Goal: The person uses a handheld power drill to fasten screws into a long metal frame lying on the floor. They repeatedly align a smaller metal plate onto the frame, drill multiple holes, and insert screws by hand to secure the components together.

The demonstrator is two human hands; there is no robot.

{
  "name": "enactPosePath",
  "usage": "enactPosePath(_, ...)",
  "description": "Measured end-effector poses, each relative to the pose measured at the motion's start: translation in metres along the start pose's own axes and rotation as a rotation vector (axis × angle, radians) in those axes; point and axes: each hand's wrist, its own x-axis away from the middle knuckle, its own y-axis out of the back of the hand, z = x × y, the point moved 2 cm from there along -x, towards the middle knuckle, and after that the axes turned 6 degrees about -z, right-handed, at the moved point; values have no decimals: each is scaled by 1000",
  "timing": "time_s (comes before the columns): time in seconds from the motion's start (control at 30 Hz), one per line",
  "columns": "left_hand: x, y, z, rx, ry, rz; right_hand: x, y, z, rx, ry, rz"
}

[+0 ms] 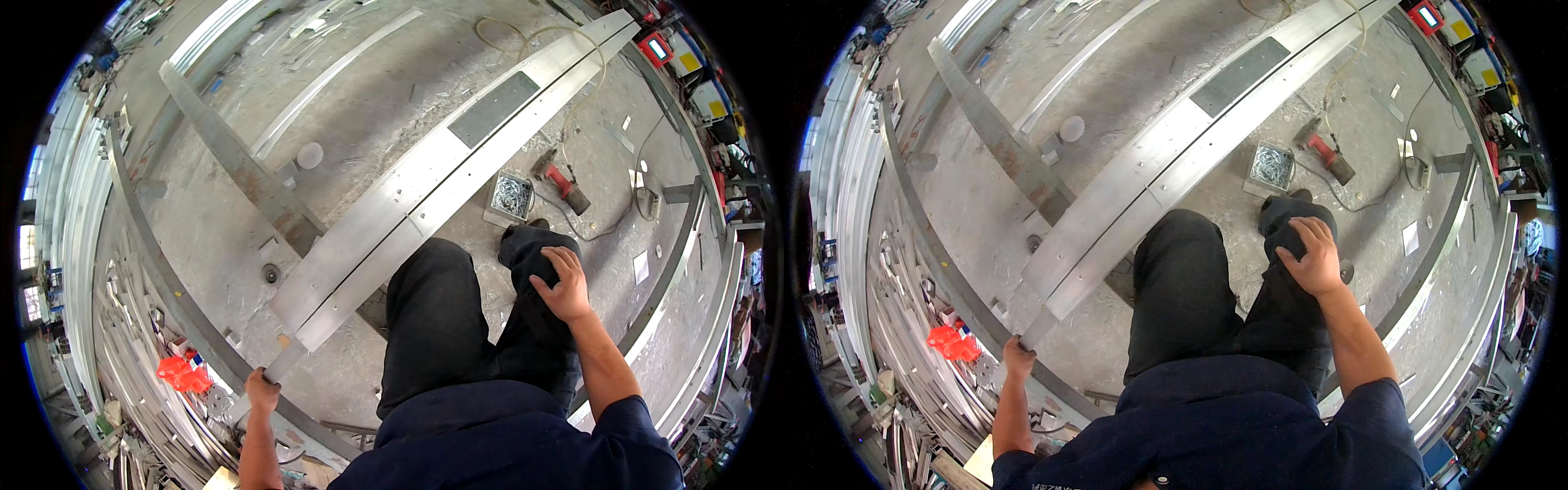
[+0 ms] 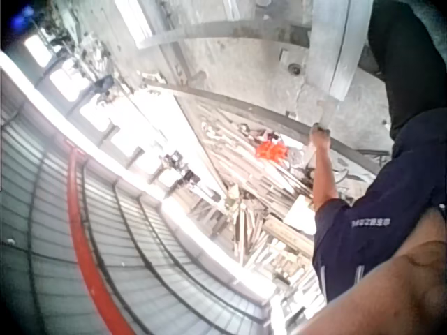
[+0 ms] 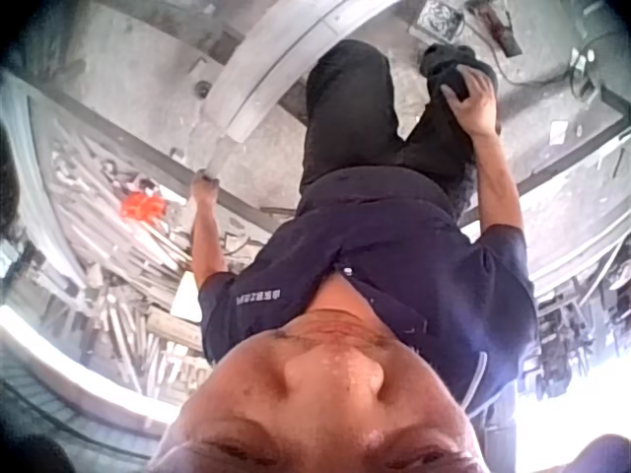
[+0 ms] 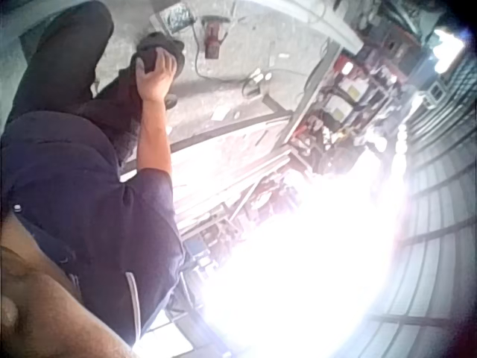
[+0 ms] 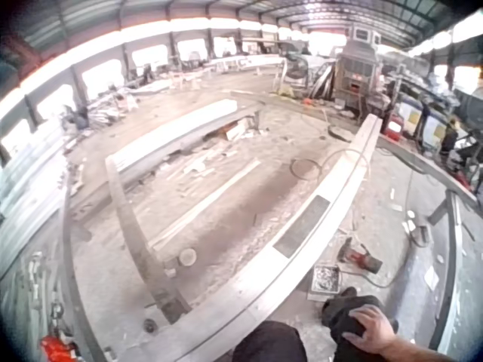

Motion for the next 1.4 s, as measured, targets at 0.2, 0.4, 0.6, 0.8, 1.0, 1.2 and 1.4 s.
enactPosePath(0.2, -3, -1, -6, -53, 27, 38, 0, 0, -2, -12, -20, 2)
enactPosePath(0.4, -3, 0, -9, -80, -37, 16, -2, 1, -6, -32, -30, -15)
enactPosePath(0.6, 2, -9, 5, -41, -31, 15, -4, -1, -7, -18, -26, -22)
enactPosePath(0.8, -6, -7, -2, -117, -58, 16, -2, -8, -8, -13, -24, -24)
enactPosePath(1.0, -1, 11, -25, -42, 51, 51, 5, -10, -16, 19, -40, 6)
enactPosePath(1.2, 2, 9, -19, -45, 75, 56, 1, -14, -12, -12, -19, 14)
enactPosePath(1.4, -2, 4, -27, -48, 34, 8, 3, -12, -13, 11, -17, -7)
